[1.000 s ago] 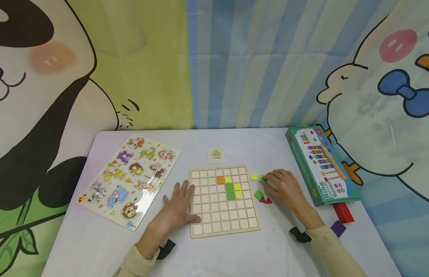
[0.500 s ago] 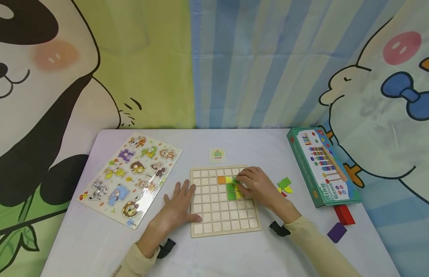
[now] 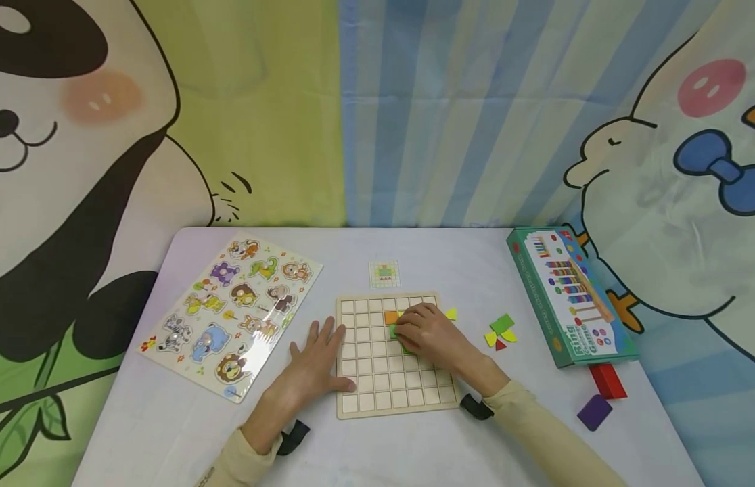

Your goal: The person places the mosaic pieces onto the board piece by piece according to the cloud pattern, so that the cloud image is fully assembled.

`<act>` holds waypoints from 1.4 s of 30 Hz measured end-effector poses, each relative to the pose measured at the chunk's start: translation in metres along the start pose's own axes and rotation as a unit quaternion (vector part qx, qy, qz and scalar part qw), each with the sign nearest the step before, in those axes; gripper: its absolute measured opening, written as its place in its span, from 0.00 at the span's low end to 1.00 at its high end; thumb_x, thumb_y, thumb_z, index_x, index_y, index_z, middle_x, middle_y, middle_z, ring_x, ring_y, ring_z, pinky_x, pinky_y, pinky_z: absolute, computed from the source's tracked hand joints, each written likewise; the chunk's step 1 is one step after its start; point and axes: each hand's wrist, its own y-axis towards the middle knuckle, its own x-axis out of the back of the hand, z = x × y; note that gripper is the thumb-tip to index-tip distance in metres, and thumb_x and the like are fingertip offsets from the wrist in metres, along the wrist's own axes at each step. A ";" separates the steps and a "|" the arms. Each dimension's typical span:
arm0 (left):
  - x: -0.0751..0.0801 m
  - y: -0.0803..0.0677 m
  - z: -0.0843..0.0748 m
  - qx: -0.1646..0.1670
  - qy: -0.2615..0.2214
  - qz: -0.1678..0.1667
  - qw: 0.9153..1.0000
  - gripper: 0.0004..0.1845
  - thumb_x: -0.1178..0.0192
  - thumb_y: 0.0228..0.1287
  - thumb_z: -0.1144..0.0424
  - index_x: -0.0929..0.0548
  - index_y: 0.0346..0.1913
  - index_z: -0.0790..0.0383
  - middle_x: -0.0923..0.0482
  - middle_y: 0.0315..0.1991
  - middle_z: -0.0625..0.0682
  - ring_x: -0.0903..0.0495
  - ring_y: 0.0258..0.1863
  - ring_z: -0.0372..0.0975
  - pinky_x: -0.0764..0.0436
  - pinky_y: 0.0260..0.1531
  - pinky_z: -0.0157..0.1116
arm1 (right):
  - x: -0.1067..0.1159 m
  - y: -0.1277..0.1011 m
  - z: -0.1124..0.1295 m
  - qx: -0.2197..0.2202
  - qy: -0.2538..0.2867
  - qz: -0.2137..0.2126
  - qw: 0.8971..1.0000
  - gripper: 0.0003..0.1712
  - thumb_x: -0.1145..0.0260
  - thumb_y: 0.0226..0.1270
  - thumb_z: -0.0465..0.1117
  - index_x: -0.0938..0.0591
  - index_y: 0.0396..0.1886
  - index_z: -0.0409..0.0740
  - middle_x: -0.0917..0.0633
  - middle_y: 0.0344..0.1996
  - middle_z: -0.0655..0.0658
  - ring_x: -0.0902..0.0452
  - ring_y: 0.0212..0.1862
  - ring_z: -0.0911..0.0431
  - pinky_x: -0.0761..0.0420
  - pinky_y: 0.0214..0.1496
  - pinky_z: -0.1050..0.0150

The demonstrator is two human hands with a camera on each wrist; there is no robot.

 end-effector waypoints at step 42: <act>0.001 0.001 -0.002 0.010 0.010 0.014 1.000 0.60 0.21 0.48 0.48 0.43 0.78 0.68 0.55 0.81 0.69 0.58 0.79 0.67 0.51 0.61 0.81 | 0.029 -0.034 -0.020 -0.089 0.018 0.006 0.996 0.12 0.22 0.57 0.36 0.09 0.43 0.43 0.11 0.44 0.46 0.18 0.53 0.48 0.23 0.60 0.51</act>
